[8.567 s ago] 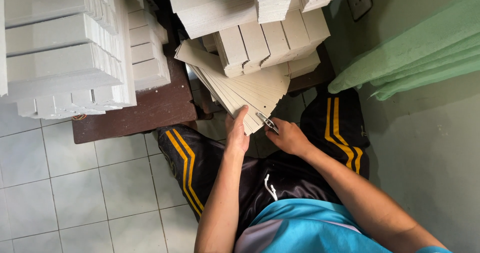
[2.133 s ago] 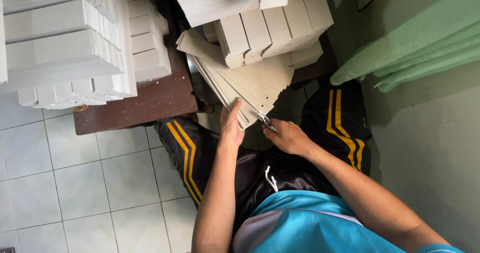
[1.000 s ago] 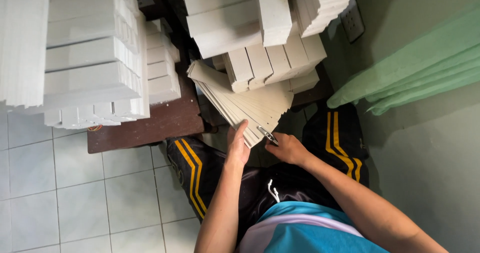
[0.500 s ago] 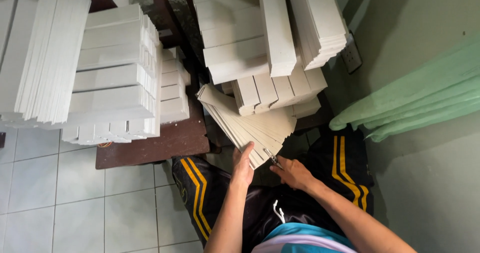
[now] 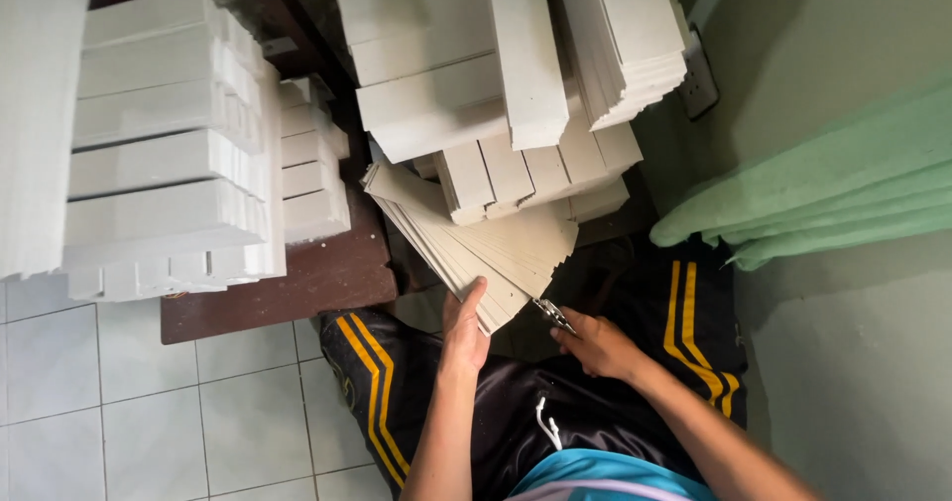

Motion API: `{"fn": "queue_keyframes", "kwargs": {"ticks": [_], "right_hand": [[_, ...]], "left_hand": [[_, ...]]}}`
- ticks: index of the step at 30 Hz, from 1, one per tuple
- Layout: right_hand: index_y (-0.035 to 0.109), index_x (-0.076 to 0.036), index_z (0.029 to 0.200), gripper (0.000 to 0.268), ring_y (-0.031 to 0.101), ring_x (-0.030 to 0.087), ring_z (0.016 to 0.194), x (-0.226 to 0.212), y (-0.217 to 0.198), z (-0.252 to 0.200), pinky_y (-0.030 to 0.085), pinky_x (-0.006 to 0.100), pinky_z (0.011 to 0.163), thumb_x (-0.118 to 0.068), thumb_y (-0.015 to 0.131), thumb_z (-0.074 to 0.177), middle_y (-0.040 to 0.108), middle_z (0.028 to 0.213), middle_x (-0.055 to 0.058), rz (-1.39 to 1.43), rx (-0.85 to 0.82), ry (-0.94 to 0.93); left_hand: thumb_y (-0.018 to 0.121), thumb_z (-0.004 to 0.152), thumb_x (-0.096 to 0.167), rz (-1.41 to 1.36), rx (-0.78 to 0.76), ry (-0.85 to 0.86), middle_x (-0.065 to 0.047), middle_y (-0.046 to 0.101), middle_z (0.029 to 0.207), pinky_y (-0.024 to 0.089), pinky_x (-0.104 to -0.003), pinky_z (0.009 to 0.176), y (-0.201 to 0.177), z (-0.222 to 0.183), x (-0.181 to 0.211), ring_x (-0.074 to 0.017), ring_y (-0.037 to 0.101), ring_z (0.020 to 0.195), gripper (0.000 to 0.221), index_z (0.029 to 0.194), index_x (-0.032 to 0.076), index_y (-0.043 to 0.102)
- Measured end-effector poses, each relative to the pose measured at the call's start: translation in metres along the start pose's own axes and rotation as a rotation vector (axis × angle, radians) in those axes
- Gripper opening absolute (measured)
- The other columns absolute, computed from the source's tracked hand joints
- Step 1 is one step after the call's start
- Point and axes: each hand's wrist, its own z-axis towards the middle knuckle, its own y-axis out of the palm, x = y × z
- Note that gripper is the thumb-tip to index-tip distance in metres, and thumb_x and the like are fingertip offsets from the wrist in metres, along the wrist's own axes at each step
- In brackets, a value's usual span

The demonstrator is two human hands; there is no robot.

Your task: Using a manual hole puncher to create holes in the corners of stacked cardboard sheets.

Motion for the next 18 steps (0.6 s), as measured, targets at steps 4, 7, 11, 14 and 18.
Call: {"fn": "queue_keyframes", "kwargs": {"ticks": [4, 7, 11, 14, 18], "right_hand": [[0.067, -0.012, 0.113, 0.024, 0.068, 0.025, 0.048, -0.021, 0.0, -0.013, 0.058, 0.032, 0.043, -0.025, 0.057, 0.097, 0.078, 0.085, 0.015, 0.052, 0.001, 0.008], [0.068, -0.011, 0.107, 0.021, 0.069, 0.025, 0.051, -0.028, 0.0, -0.018, 0.058, 0.035, 0.048, -0.026, 0.056, 0.097, 0.079, 0.086, 0.014, -0.011, 0.0, -0.013], [0.067, -0.009, 0.102, 0.022, 0.07, 0.026, 0.058, -0.032, 0.001, -0.024, 0.06, 0.038, 0.055, -0.027, 0.057, 0.098, 0.078, 0.086, 0.014, -0.044, 0.026, -0.041], [0.066, -0.01, 0.102, 0.026, 0.073, 0.031, 0.071, -0.042, 0.002, -0.031, 0.06, 0.042, 0.064, -0.034, 0.057, 0.099, 0.077, 0.092, 0.015, -0.159, 0.064, -0.021], [0.069, -0.013, 0.114, 0.034, 0.074, 0.035, 0.094, -0.033, 0.01, -0.028, 0.06, 0.044, 0.08, -0.042, 0.056, 0.1, 0.074, 0.104, 0.015, -0.347, 0.124, -0.016]], "left_hand": [[0.082, 0.084, 0.012, 0.011, -0.001, 0.005, -0.016, 0.061, 0.133, 0.044, -0.055, 0.11, 0.008, -0.014, 0.009, -0.0284, 0.055, 0.128, 0.06, 0.138, 0.012, 0.056], [0.083, 0.083, 0.013, 0.021, -0.019, 0.016, -0.016, 0.062, 0.131, 0.046, -0.055, 0.108, 0.004, -0.009, 0.007, -0.0278, 0.056, 0.126, 0.061, 0.138, 0.013, 0.057], [0.085, 0.081, 0.013, 0.0, -0.031, 0.02, -0.016, 0.063, 0.129, 0.046, -0.055, 0.107, 0.003, -0.008, 0.007, -0.0274, 0.058, 0.123, 0.063, 0.137, 0.012, 0.057], [0.086, 0.081, 0.014, -0.006, -0.057, 0.025, -0.016, 0.062, 0.131, 0.046, -0.054, 0.108, -0.004, 0.001, 0.001, -0.0274, 0.057, 0.125, 0.064, 0.138, 0.012, 0.056], [0.083, 0.084, 0.016, -0.025, -0.106, 0.011, -0.019, 0.057, 0.141, 0.044, -0.055, 0.11, -0.002, -0.006, 0.007, -0.0304, 0.052, 0.133, 0.066, 0.142, 0.011, 0.052]]}}
